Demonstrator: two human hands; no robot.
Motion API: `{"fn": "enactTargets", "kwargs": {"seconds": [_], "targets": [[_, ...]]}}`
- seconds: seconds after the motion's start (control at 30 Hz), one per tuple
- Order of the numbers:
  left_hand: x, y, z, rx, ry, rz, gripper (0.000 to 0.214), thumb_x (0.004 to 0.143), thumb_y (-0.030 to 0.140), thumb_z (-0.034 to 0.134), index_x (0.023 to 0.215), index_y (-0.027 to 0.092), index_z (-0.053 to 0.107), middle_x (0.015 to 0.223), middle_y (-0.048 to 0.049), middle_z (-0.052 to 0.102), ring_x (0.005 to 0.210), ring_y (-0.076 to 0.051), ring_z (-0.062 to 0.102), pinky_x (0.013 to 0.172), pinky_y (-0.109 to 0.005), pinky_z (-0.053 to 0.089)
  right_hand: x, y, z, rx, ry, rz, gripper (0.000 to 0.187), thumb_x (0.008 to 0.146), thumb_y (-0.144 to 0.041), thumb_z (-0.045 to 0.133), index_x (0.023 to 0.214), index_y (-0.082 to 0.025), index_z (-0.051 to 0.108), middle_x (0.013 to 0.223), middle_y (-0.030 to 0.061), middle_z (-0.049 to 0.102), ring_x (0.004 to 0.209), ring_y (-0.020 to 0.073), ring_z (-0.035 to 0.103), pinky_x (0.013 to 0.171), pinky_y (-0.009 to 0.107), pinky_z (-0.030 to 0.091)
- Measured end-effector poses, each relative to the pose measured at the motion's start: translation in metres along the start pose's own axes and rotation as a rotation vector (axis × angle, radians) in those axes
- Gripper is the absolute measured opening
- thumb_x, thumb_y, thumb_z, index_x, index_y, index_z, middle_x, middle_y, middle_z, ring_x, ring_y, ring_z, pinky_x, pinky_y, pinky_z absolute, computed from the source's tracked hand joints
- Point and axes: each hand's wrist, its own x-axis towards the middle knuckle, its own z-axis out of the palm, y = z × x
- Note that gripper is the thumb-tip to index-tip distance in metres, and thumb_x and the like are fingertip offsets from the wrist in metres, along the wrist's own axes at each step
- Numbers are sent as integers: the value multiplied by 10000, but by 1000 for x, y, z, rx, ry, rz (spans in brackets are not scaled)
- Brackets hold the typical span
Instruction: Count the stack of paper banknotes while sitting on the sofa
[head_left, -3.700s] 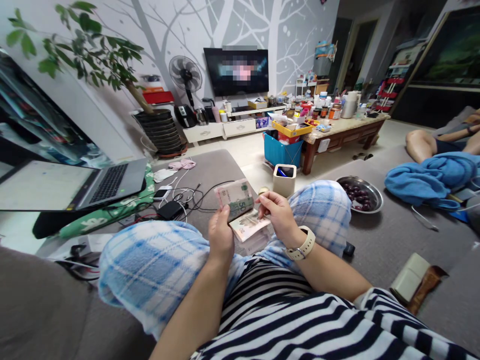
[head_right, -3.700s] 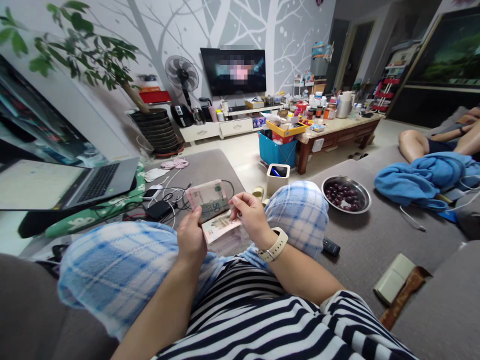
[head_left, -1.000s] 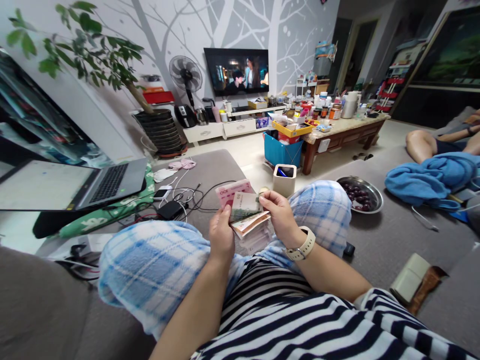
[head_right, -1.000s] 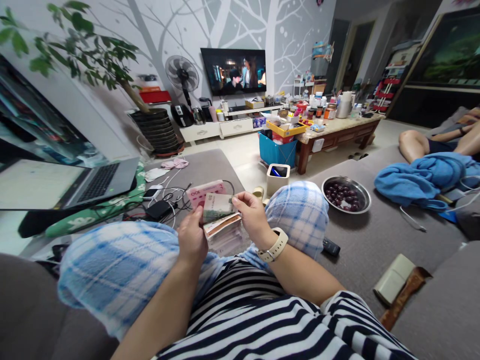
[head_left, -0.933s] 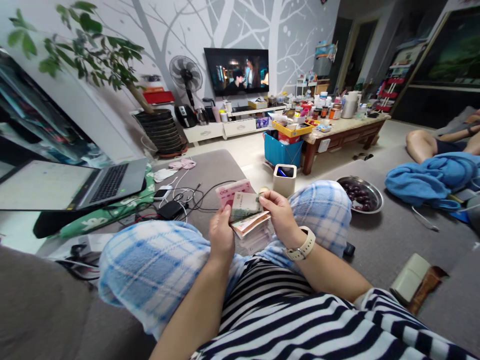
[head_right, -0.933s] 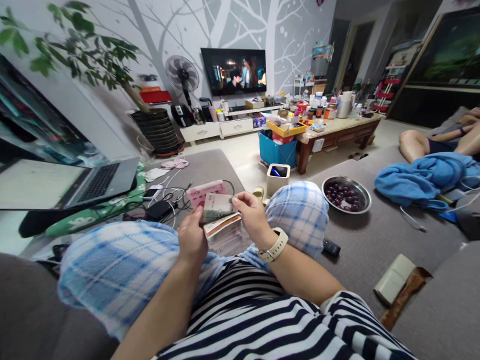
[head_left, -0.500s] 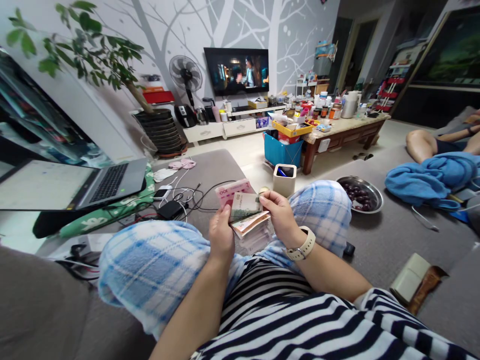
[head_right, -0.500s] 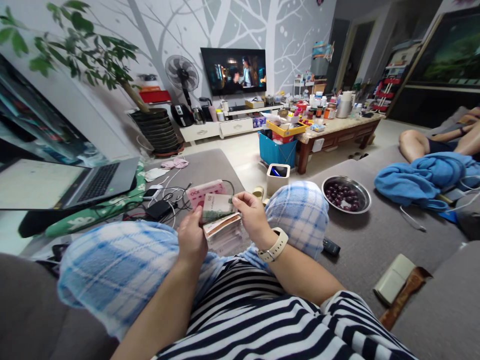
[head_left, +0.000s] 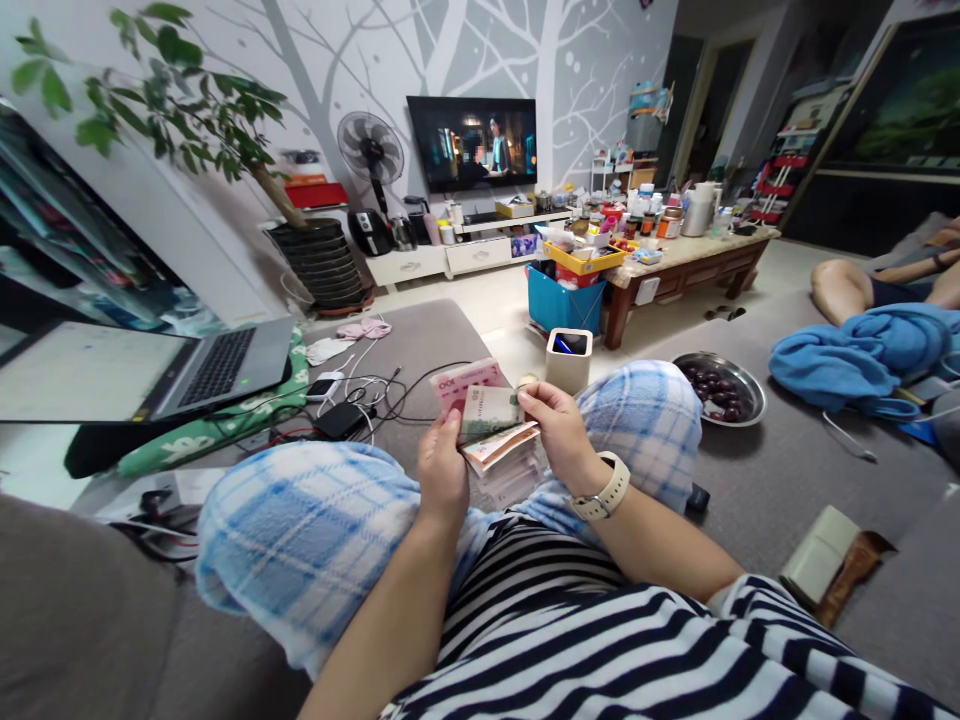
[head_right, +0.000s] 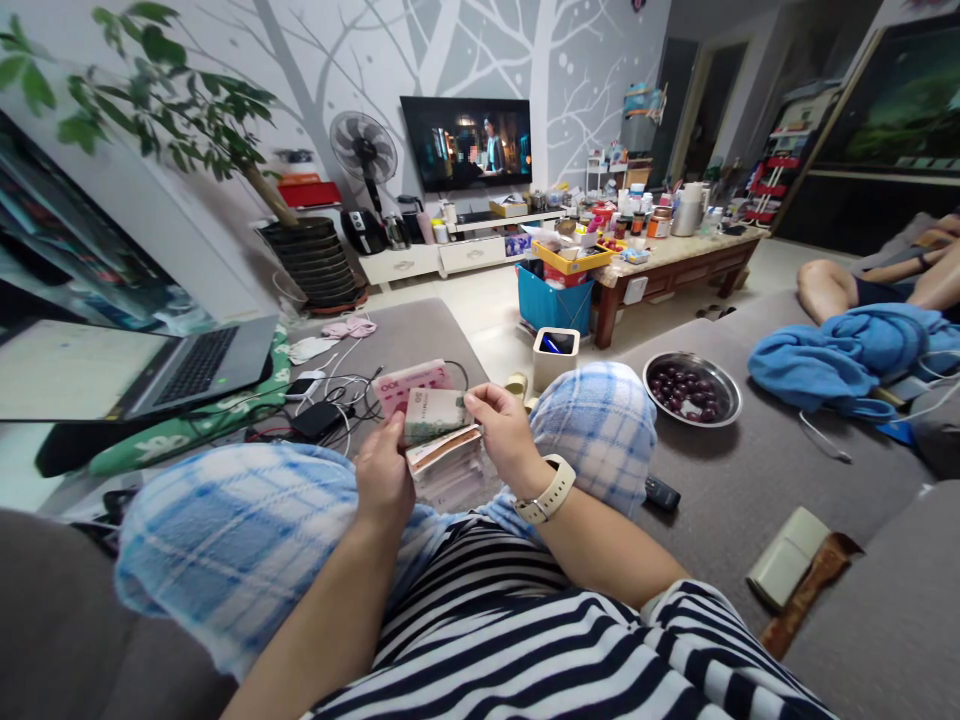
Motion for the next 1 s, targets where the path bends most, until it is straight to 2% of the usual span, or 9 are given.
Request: {"fn": "enactTargets", "kwargs": {"seconds": [0.17,0.37,0.63,0.83,1.0], "targets": [[-4,7,2,55,-11,-1,147,646,300,698,632,156,675,635,-28,659,802,-210,655,766,-288,500,0,1,0,-4,1,0,210,716,-371,659,676,-186,567,590,-49,449,552,98,351,545,249,284],[-4,7,3,4,16,-17,132,647,286,685,630,163,642,634,-23,647,839,-222,658,807,-308,497,1,0,0,-10,3,-5,210,714,-373,656,672,-188,564,591,-48,446,555,100,356,550,250,285],[-6,13,5,16,22,-100,104,678,265,640,666,162,633,707,-46,679,797,-225,667,772,-336,516,0,0,0,3,10,12,226,714,-389,660,672,-186,569,580,-48,434,544,97,340,535,250,264],[-2,5,3,-45,17,-96,141,658,284,656,691,148,650,691,-32,680,695,-186,648,717,-308,516,1,1,-1,4,6,13,230,729,-399,649,672,-190,571,585,-41,443,555,102,349,532,251,261],[-2,4,2,-22,31,-83,150,640,291,657,676,147,644,693,-30,678,688,-180,641,708,-301,509,1,2,0,32,-5,8,223,738,-377,653,664,-182,572,580,-43,438,553,94,341,527,246,246]]}}
